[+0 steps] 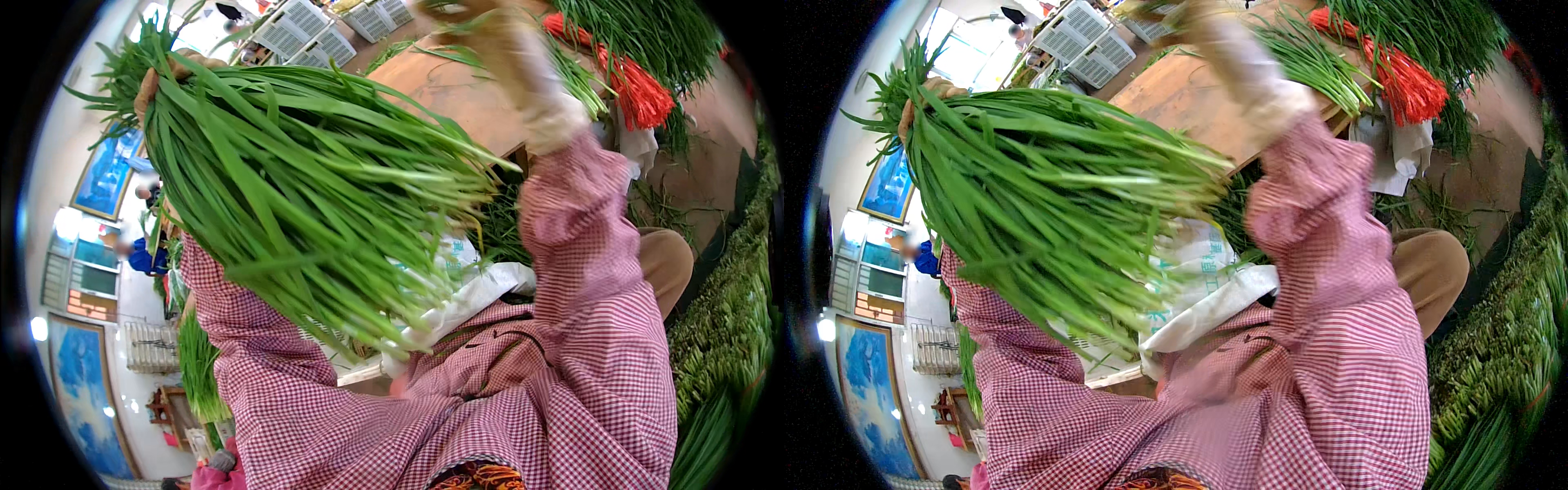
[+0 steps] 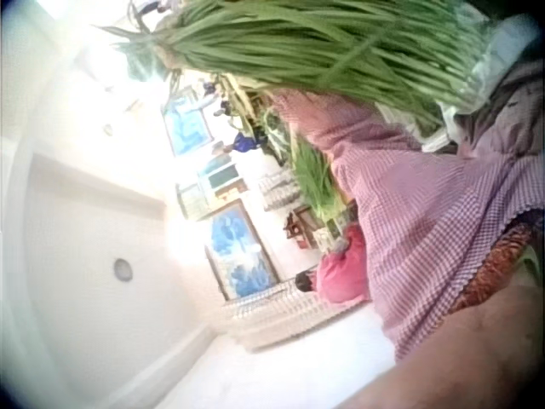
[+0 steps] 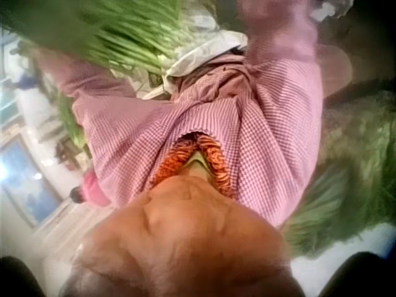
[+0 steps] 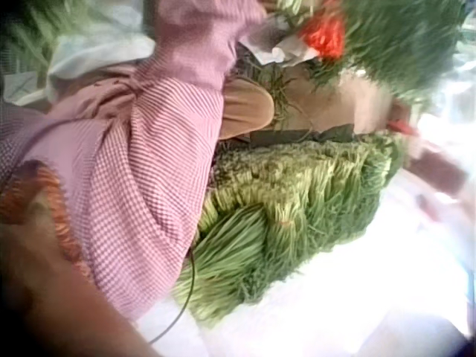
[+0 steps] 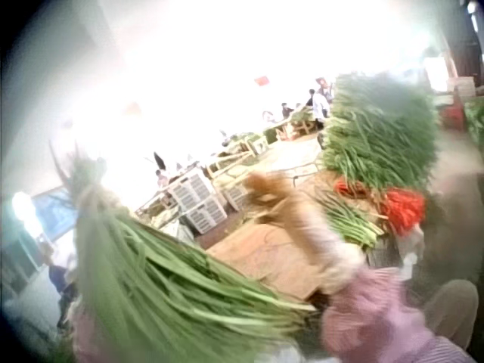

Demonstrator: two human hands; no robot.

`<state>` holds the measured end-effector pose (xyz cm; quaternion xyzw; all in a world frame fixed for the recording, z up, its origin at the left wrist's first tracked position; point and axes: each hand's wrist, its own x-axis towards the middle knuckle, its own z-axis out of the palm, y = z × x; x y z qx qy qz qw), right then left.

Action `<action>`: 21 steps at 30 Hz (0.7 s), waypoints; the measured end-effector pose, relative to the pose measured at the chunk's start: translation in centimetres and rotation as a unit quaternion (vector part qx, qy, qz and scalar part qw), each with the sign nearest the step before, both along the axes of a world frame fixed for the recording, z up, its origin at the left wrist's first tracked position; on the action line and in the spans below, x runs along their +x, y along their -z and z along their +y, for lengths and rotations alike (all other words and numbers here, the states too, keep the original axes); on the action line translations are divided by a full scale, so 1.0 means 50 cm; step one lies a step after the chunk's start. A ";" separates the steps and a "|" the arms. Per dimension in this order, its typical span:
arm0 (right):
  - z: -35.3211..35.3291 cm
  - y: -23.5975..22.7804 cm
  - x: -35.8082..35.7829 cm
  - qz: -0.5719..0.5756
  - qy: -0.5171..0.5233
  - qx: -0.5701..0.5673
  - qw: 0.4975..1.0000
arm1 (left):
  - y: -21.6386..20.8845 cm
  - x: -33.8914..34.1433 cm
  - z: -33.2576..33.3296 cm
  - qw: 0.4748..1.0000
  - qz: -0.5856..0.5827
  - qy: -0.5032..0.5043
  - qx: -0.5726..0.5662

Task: The person picks up bundles of green onions from a plastic crate, removes damaged or yellow leaves by hand, aligns the stalks on a wooden board, and returns the bundle to the crate.

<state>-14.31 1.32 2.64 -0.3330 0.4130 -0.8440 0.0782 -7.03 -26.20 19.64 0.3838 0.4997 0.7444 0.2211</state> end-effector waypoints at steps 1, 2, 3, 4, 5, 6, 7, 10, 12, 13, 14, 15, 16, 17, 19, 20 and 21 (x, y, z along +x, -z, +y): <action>-0.026 0.023 0.007 -0.034 -0.052 0.030 0.998 | 0.007 -0.037 0.008 0.997 0.000 0.076 0.007; -0.048 0.054 0.015 -0.072 -0.103 0.058 0.990 | 0.024 -0.052 0.013 0.997 -0.011 0.074 0.027; -0.077 0.095 0.040 -0.115 -0.165 0.075 0.977 | 0.036 -0.036 0.005 0.998 -0.030 -0.011 0.059; -0.102 0.141 0.068 -0.159 -0.219 0.090 0.958 | 0.045 -0.031 -0.006 0.993 -0.042 -0.078 0.081; -0.121 0.191 0.103 -0.206 -0.256 0.105 0.939 | 0.052 -0.030 -0.025 0.987 -0.051 -0.118 0.097; -0.125 0.230 0.134 -0.253 -0.276 0.115 0.920 | 0.051 -0.032 -0.047 0.987 -0.052 -0.136 0.070; -0.126 0.266 0.159 -0.300 -0.293 0.117 0.900 | 0.049 -0.036 -0.069 0.986 -0.052 -0.153 0.043; -0.107 0.322 0.168 -0.390 -0.477 -0.117 0.779 | 0.083 -0.090 -0.156 0.994 0.103 -0.044 -0.006; -0.066 0.289 0.154 -0.325 -0.569 -0.157 0.739 | 0.110 -0.119 -0.183 0.977 0.213 -0.012 -0.011; -0.048 0.267 0.156 -0.350 -0.532 -0.118 0.762 | 0.114 -0.119 -0.178 0.967 0.252 -0.019 -0.007; -0.029 0.253 0.155 -0.373 -0.489 -0.077 0.785 | 0.123 -0.088 -0.149 0.975 0.203 -0.091 0.006; -0.023 0.238 0.160 -0.350 -0.465 -0.051 0.812 | 0.123 -0.078 -0.147 0.979 0.162 -0.124 0.015; -0.021 0.227 0.166 -0.332 -0.466 -0.021 0.820 | 0.124 -0.068 -0.145 0.980 0.120 -0.157 0.028; -0.022 0.216 0.173 -0.313 -0.466 0.010 0.828 | 0.119 -0.077 -0.170 0.985 0.088 -0.145 0.041; -0.025 0.208 0.181 -0.258 -0.459 0.101 0.844 | 0.089 -0.057 -0.194 0.916 0.075 -0.394 -0.014; -0.032 0.229 0.175 -0.223 -0.526 0.156 0.805 | 0.095 -0.053 -0.202 0.909 0.119 -0.398 -0.021; -0.030 0.202 0.179 -0.203 -0.492 0.164 0.830 | 0.106 -0.044 -0.170 0.899 0.162 -0.406 -0.032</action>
